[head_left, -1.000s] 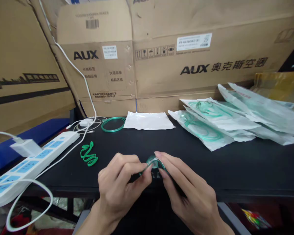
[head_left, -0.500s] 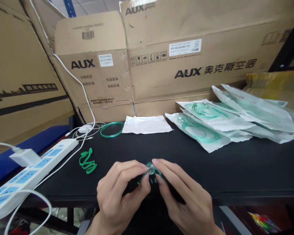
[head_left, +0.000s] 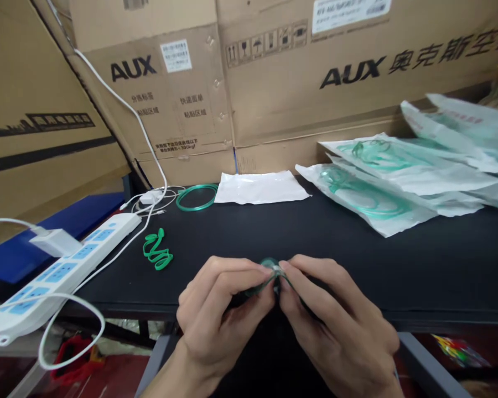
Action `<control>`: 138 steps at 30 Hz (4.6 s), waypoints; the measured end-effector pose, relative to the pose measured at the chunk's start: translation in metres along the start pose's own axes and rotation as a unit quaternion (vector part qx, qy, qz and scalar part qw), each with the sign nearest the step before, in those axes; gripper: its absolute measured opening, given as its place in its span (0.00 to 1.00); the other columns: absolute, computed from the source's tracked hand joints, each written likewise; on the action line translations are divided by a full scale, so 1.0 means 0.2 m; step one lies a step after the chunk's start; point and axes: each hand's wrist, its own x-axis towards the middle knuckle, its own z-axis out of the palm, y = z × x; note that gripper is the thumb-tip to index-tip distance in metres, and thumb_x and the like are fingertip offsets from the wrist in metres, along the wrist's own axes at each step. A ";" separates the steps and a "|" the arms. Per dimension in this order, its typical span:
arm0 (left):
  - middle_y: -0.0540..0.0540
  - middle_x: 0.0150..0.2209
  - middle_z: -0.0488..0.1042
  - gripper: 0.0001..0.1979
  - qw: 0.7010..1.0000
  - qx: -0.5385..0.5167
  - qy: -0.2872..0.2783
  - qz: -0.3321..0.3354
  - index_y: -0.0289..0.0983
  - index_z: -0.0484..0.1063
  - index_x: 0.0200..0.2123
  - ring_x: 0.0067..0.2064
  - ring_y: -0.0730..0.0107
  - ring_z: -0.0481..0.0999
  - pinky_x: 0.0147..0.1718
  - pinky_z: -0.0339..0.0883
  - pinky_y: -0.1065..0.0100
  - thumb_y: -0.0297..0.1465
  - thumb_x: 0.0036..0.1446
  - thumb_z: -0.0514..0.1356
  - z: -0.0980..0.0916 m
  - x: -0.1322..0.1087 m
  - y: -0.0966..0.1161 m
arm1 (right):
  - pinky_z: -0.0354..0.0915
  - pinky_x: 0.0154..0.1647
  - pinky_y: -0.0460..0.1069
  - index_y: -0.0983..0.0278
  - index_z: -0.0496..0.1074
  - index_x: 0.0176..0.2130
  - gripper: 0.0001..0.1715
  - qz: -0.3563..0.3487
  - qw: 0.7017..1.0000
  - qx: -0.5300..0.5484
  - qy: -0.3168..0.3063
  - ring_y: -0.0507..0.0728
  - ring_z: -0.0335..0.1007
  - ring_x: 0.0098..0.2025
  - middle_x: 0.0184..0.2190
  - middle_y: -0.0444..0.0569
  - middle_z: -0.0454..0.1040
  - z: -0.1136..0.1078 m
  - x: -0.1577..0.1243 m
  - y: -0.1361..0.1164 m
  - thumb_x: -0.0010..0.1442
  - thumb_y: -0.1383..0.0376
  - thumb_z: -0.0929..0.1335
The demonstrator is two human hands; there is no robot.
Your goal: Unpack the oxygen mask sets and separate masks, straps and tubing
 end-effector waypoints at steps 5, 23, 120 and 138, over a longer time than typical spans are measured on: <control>0.49 0.33 0.79 0.08 0.999 -0.023 -0.026 -0.024 0.34 0.76 0.35 0.31 0.75 0.77 0.26 0.72 0.75 0.18 0.53 0.68 -0.01 0.01 -0.01 | 0.74 0.41 0.49 0.62 0.74 0.46 0.15 -0.006 0.999 -0.005 -0.040 0.54 0.78 0.35 0.38 0.49 0.79 -0.02 0.00 0.03 0.62 0.77 0.69; 0.48 0.36 0.78 0.10 0.998 -0.054 0.010 -0.010 0.38 0.73 0.41 0.35 0.69 0.78 0.33 0.75 0.68 0.20 0.58 0.65 0.03 -0.02 -0.02 | 0.75 0.40 0.53 0.63 0.72 0.48 0.18 -0.033 0.998 0.060 0.002 0.56 0.76 0.36 0.37 0.51 0.76 -0.04 0.01 0.04 0.59 0.76 0.71; 0.51 0.38 0.83 0.15 0.882 0.004 -0.363 -0.301 0.46 0.78 0.47 0.43 0.60 0.79 0.46 0.66 0.65 0.43 0.66 0.54 -0.14 0.23 -0.18 | 0.75 0.41 0.50 0.63 0.79 0.48 0.24 0.373 0.875 0.288 -0.109 0.59 0.77 0.42 0.40 0.51 0.79 -0.10 0.15 0.18 0.61 0.50 0.70; 0.49 0.44 0.76 0.15 0.805 0.075 -0.515 -0.286 0.47 0.81 0.41 0.49 0.59 0.73 0.47 0.63 0.67 0.38 0.48 0.68 -0.35 0.37 -0.39 | 0.76 0.38 0.51 0.62 0.71 0.38 0.27 0.423 0.829 0.339 -0.137 0.59 0.79 0.34 0.30 0.48 0.78 -0.07 0.18 0.20 0.49 0.46 0.76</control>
